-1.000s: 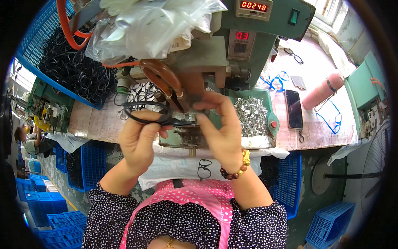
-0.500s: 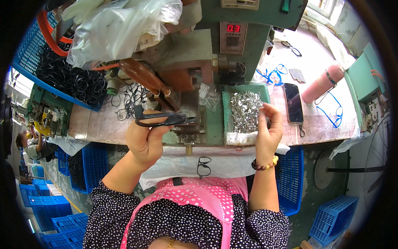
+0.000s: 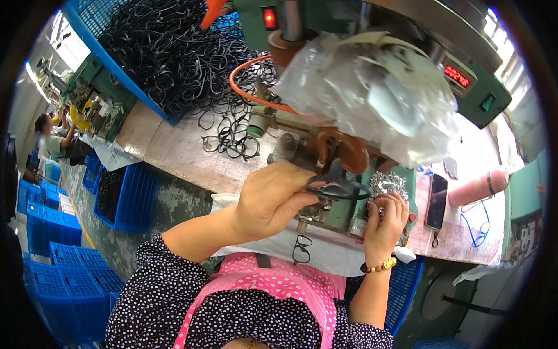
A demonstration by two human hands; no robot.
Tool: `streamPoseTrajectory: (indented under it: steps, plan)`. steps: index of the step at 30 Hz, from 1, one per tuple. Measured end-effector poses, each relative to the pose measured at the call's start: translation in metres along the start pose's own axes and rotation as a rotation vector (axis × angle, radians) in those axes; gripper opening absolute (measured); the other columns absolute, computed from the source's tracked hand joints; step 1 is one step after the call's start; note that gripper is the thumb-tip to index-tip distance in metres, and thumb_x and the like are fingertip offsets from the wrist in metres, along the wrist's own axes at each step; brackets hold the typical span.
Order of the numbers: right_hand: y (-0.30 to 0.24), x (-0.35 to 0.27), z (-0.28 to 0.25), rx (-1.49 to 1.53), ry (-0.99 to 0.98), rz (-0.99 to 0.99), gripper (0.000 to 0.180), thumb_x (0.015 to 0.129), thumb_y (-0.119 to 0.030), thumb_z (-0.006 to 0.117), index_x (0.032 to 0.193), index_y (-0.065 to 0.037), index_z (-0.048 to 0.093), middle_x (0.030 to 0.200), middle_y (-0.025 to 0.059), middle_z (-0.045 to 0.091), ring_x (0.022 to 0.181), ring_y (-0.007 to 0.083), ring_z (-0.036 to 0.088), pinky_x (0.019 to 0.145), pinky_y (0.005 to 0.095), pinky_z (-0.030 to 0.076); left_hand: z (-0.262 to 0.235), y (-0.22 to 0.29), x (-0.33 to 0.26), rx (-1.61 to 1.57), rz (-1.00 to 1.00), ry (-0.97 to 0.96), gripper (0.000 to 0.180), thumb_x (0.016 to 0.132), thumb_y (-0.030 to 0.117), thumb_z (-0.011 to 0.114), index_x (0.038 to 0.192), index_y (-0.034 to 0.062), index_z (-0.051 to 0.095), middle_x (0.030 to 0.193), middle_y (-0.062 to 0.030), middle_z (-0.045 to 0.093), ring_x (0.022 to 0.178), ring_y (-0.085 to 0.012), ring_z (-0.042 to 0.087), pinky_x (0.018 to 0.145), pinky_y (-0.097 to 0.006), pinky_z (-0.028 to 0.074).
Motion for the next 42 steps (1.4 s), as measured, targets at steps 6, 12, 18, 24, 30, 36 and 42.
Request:
streamPoseTrajectory:
  steps: [6, 12, 18, 24, 30, 36, 42]
  plan:
    - [0.012, -0.006, -0.002, 0.267, 0.128, 0.176, 0.004, 0.1, -0.003, 0.057, 0.103, -0.001, 0.058, 0.085, 0.0091, 0.06, 0.076, 0.0176, 0.058, 0.07, 0.0302, 0.049, -0.062, -0.078, -0.062, 0.393, -0.282, 0.081, 0.028, 0.088, 0.01, 0.072, 0.113, 0.0028, 0.063, 0.104, -0.014, 0.064, 0.098, -0.0325, 0.06, 0.088, -0.041, 0.048]
    - [0.024, -0.01, 0.005, 0.523, 0.132, 0.258, 0.006, 0.099, -0.001, 0.06, 0.104, -0.001, 0.058, 0.09, 0.0038, 0.061, 0.081, 0.0108, 0.059, 0.076, 0.0252, 0.049, -0.108, -0.18, -0.139, 0.472, -0.871, 0.01, 0.038, 0.087, 0.009, 0.073, 0.122, 0.0055, 0.057, 0.091, -0.008, 0.065, 0.086, -0.0243, 0.063, 0.08, -0.037, 0.051]
    - [0.029, -0.013, 0.006, 0.732, 0.119, 0.277, 0.013, 0.096, 0.004, 0.062, 0.108, -0.001, 0.063, 0.098, 0.0024, 0.061, 0.089, 0.0094, 0.059, 0.082, 0.0233, 0.048, -0.161, -0.21, -0.168, 0.315, -0.991, 0.214, 0.023, 0.093, 0.006, 0.065, 0.114, 0.0019, 0.056, 0.074, -0.0022, 0.059, 0.062, -0.0088, 0.057, 0.057, -0.026, 0.047]
    - [0.025, -0.015, 0.003, 0.734, 0.065, 0.273, 0.014, 0.097, 0.005, 0.063, 0.11, 0.001, 0.065, 0.102, 0.0041, 0.067, 0.095, 0.0111, 0.064, 0.087, 0.0242, 0.05, -0.177, -0.216, -0.18, 0.62, -1.113, -0.063, 0.015, 0.088, 0.014, 0.07, 0.092, 0.0008, 0.065, 0.078, -0.0118, 0.067, 0.067, -0.0274, 0.061, 0.062, -0.039, 0.048]
    - [0.018, -0.014, -0.001, 0.903, 0.063, 0.316, 0.012, 0.096, 0.007, 0.061, 0.107, 0.002, 0.066, 0.103, 0.0048, 0.069, 0.098, 0.0113, 0.066, 0.089, 0.0248, 0.051, -0.176, -0.133, -0.114, 0.885, -0.469, 0.063, 0.011, 0.083, 0.009, 0.074, 0.094, 0.0084, 0.074, 0.086, -0.005, 0.071, 0.078, -0.0277, 0.059, 0.075, -0.04, 0.045]
    - [0.004, -0.01, -0.006, 0.975, 0.073, 0.365, 0.014, 0.094, 0.009, 0.062, 0.102, -0.001, 0.067, 0.096, -0.0011, 0.065, 0.09, 0.0067, 0.061, 0.081, 0.0208, 0.047, -0.159, -0.047, -0.076, 0.724, -0.225, 0.113, 0.028, 0.078, -0.013, 0.068, 0.103, 0.0007, 0.074, 0.089, -0.0064, 0.069, 0.078, -0.0222, 0.058, 0.071, -0.032, 0.045]
    - [-0.026, 0.006, -0.016, 1.109, 0.075, 0.322, 0.013, 0.093, 0.01, 0.061, 0.099, 0.0, 0.066, 0.096, -0.0017, 0.061, 0.088, 0.0064, 0.057, 0.082, 0.0207, 0.045, -0.139, -0.014, -0.058, 0.012, -0.312, 0.335, 0.017, 0.096, 0.0, 0.063, 0.113, -0.0029, 0.062, 0.097, -0.0108, 0.065, 0.084, -0.0169, 0.062, 0.077, -0.028, 0.05]
Point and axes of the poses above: each hand's wrist, its own x-axis towards the middle knuckle, its own z-axis out of the palm, y = z × x, the point moved 5 cm from there along x, towards the middle knuckle
